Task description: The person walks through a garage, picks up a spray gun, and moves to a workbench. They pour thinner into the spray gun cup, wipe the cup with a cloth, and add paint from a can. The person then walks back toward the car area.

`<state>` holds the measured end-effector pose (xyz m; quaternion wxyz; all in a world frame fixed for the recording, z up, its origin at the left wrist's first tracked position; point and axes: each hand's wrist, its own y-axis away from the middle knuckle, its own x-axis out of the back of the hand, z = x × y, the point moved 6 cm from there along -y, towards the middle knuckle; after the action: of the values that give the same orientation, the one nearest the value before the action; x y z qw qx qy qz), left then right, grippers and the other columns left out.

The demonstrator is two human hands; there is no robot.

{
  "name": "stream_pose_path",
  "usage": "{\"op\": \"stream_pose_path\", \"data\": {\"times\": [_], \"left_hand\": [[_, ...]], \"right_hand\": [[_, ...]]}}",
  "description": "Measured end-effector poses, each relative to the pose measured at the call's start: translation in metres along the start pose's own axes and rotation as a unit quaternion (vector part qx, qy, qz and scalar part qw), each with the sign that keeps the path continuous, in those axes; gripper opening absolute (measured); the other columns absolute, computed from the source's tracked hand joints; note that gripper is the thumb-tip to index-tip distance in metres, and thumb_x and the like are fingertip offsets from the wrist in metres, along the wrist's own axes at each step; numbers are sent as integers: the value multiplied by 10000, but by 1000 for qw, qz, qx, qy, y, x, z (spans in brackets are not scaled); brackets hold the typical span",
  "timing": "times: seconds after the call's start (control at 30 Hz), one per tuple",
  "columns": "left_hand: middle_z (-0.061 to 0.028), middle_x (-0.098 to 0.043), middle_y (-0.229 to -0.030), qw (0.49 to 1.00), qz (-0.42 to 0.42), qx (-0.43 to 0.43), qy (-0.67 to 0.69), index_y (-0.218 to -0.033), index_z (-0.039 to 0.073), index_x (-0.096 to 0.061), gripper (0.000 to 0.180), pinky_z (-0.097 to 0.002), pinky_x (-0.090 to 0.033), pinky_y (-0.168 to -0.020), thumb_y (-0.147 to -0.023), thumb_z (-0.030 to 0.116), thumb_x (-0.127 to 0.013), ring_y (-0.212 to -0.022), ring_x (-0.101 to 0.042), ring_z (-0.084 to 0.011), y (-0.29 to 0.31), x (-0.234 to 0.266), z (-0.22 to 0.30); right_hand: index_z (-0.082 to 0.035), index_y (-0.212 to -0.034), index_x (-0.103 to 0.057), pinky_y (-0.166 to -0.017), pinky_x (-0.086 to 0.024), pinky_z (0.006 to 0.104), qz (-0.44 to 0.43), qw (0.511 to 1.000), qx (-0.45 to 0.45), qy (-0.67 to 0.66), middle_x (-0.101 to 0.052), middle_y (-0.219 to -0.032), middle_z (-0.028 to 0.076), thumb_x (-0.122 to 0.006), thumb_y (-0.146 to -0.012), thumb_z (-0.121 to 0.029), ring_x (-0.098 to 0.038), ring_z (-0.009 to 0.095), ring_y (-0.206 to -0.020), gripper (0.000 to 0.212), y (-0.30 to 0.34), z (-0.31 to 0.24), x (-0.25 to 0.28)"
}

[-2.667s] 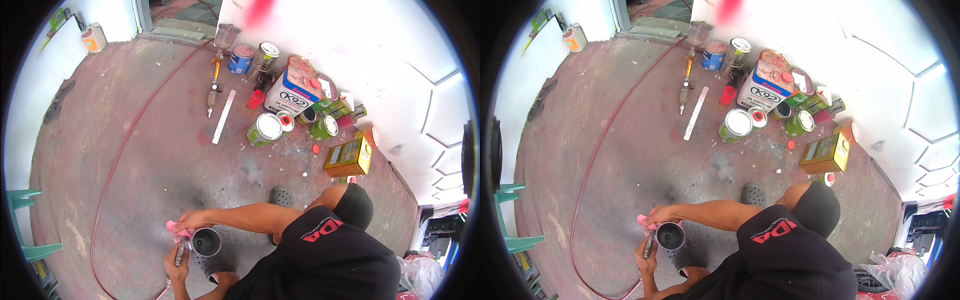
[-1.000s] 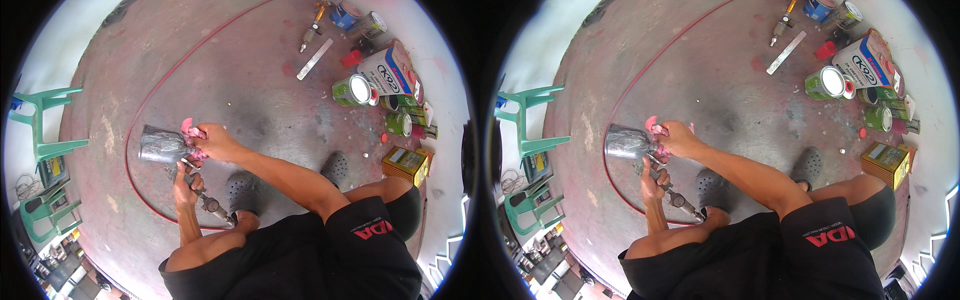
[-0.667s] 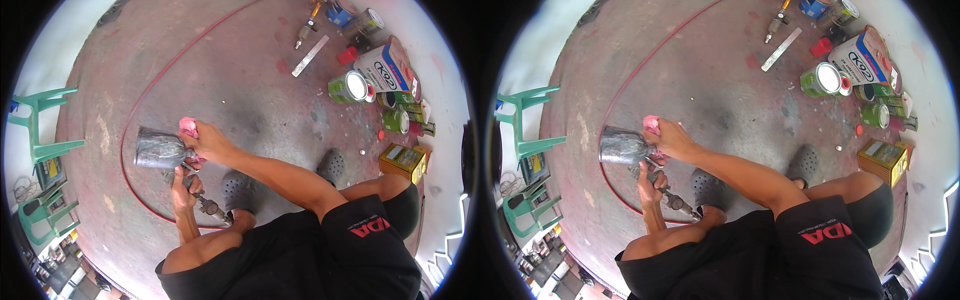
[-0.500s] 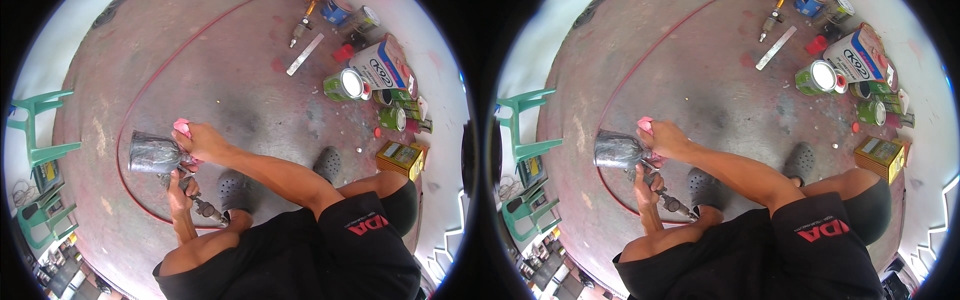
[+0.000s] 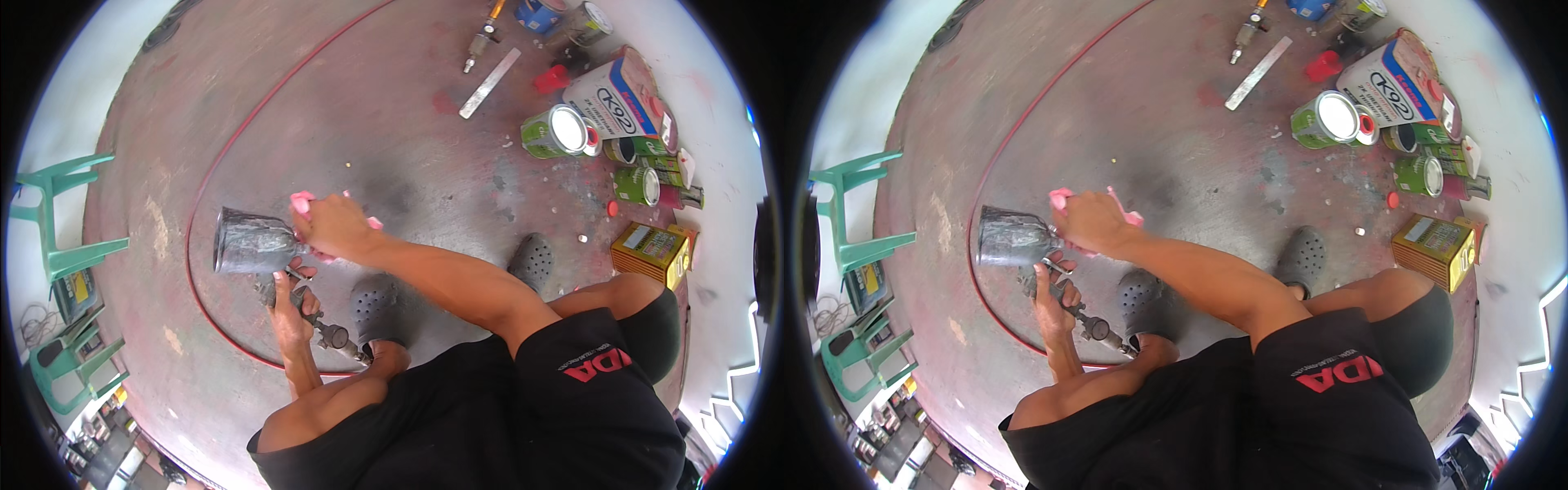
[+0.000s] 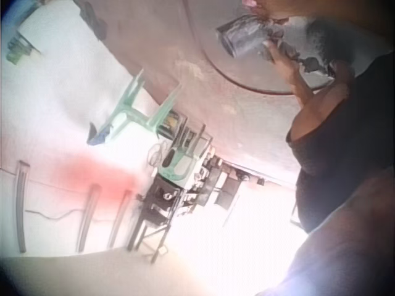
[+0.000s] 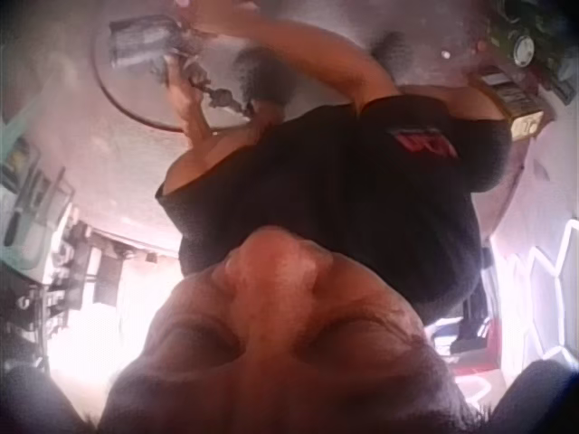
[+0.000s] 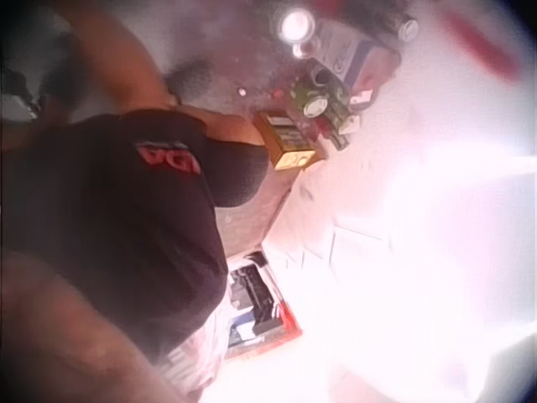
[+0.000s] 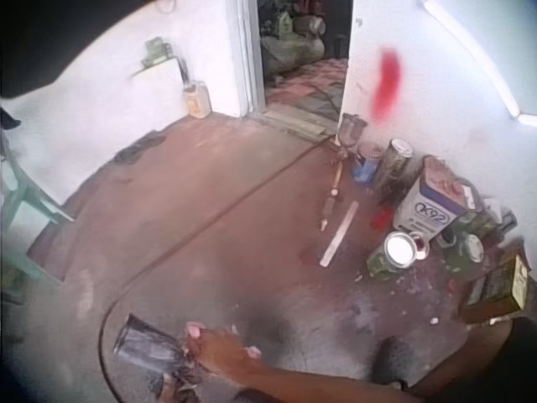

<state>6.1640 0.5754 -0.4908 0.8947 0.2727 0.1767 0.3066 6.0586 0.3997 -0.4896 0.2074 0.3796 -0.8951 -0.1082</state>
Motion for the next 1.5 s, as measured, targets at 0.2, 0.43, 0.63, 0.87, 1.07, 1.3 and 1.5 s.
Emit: {"op": "stream_pose_path", "data": {"times": [0.2,0.43,0.63,0.87,1.07,1.3,1.5], "left_hand": [[-182,-752,-1182,966,-180,17,184,-1412,8,-591,726,-267,-349,-445,-1057,640,-556,-463,-444,-99,-15,46,-3],[-254,-744,-1249,862,-382,-43,330,-1433,-41,-584,805,-295,-416,-374,-1030,655,-573,-433,-559,-155,-13,74,12],[-240,-761,-1065,854,-370,-22,366,-1460,-65,-525,983,-265,-393,-269,-969,786,-550,-354,-572,-193,6,50,17],[-186,-741,-998,858,-364,2,363,-1640,20,-276,1051,-256,-382,-300,-951,717,-654,-353,-533,-157,9,52,14],[-174,-697,-976,987,-155,-6,35,-1364,-21,-590,796,-296,-371,-434,-999,685,-557,-414,-435,-133,12,59,-7],[-72,-559,-645,976,-52,-1,-211,-1182,-38,-659,826,-297,-344,-438,-986,751,-512,-400,-396,-134,29,54,-9],[-22,-461,-521,980,-195,-33,-39,-1121,-29,-662,808,-295,-319,-412,-992,749,-485,-380,-374,-124,18,52,-7]], "right_hand": [[-39,-1088,-774,-803,-596,447,117,860,46,495,-783,-921,171,-516,-1064,-491,-759,336,-802,520,2,49,40],[-33,-1375,-685,-759,-551,434,-150,983,94,39,-775,-1046,157,-636,-1055,-332,-720,273,-839,441,0,-25,7],[-39,-1455,-647,-794,-558,341,-250,937,156,-189,-778,-1100,151,-709,-1010,-158,-699,179,-875,464,51,-93,-19],[25,-1280,-715,-735,-544,388,-189,933,186,-244,-742,-923,174,-667,-1008,-204,-696,249,-768,359,56,-95,-28],[16,-958,-792,-734,-543,463,-286,951,-72,-89,-712,-812,147,-337,-1037,-745,-689,292,-736,891,23,-40,-19],[50,-837,-770,-781,-531,584,-131,984,-121,-28,-718,-822,328,-388,-1032,-679,-728,494,-811,845,31,-6,-23],[9,-714,-661,-622,-489,565,33,988,103,-108,-605,-652,273,-499,-1036,-387,-639,499,-641,536,42,-41,-13]]}}
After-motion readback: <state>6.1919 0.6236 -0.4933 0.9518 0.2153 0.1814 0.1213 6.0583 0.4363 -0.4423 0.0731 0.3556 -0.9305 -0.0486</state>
